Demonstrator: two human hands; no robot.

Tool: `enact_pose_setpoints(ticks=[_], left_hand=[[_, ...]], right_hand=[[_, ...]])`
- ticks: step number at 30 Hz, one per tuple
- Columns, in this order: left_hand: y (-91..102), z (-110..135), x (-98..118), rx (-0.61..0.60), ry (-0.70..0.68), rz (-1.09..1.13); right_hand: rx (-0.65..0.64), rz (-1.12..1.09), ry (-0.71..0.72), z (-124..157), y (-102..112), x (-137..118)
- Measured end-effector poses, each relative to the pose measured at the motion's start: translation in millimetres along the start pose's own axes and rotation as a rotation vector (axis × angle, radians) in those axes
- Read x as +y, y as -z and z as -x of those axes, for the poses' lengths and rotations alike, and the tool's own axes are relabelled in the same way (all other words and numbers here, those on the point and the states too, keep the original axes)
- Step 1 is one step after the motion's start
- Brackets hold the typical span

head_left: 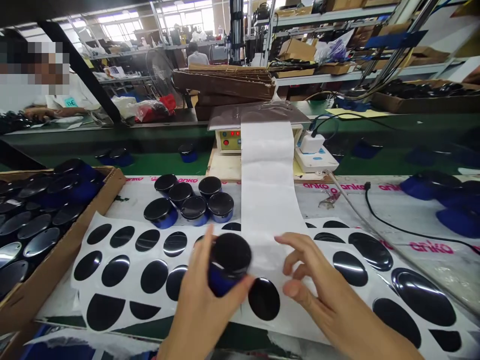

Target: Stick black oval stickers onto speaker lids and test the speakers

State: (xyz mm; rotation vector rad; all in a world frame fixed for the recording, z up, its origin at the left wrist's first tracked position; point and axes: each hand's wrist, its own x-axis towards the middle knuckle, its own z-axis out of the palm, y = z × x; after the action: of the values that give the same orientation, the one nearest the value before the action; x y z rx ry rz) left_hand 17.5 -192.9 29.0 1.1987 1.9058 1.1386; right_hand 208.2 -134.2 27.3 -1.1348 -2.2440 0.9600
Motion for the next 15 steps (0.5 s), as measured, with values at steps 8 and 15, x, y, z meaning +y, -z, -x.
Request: enact_pose_setpoints(ticks=[8,15], left_hand=[[-35.3,-12,-7,-0.16,0.273,0.941],[-39.1,-12,-5,-0.162,0.237,0.742]], right_hand=[[-0.121,0.196,-0.083,-2,-36,-4],[-0.15,-0.077,-0.017,12,0,-11]])
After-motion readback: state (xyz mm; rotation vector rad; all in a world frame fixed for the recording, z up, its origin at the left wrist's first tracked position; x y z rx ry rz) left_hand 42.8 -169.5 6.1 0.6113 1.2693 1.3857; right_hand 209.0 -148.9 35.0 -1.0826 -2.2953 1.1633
